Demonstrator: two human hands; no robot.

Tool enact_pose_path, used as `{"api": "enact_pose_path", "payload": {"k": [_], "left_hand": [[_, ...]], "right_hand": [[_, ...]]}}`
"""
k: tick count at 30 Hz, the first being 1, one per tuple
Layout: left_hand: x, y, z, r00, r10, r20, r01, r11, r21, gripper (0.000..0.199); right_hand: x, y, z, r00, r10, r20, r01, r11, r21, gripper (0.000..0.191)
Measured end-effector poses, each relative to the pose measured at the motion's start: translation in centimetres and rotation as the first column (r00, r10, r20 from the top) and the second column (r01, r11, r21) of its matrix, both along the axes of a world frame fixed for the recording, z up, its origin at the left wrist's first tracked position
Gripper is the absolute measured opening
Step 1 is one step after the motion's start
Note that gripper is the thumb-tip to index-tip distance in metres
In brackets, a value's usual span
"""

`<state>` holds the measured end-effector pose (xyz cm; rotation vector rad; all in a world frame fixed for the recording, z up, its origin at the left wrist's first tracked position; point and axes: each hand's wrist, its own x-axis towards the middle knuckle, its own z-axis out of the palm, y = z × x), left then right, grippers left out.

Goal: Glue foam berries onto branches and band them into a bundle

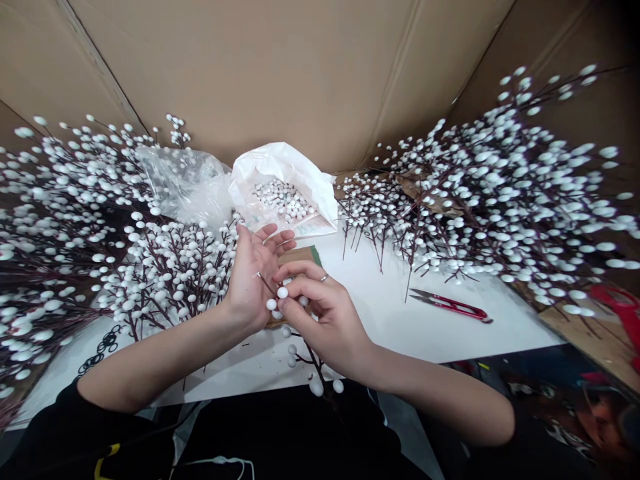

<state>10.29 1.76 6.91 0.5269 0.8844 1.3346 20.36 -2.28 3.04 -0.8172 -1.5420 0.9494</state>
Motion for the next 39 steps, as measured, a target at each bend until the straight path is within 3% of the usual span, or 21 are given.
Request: {"api": "enact_pose_path", "payload": {"k": [28, 35, 39], "left_hand": [[-0.1, 0.0, 0.0, 1.0, -0.011, 0.009, 0.011, 1.0, -0.016, 0.049], [-0.4, 0.1, 0.2, 0.991, -0.109, 0.077, 0.109, 0.994, -0.007, 0.05], [-1.1, 0.4, -0.5, 0.972, -0.219, -0.081, 0.228, 0.966, 0.125, 0.03]], "right_hand": [[0.5, -0.1, 0.3, 0.996, 0.07, -0.05, -0.072, 0.997, -0.04, 0.012], [1.2, -0.1, 1.0, 0.991, 0.07, -0.117, -0.074, 0.997, -0.031, 0.012], [2.2, 0.6, 1.1, 0.976, 0.083, -0.201, -0.102, 0.991, -0.088, 0.012]]}}
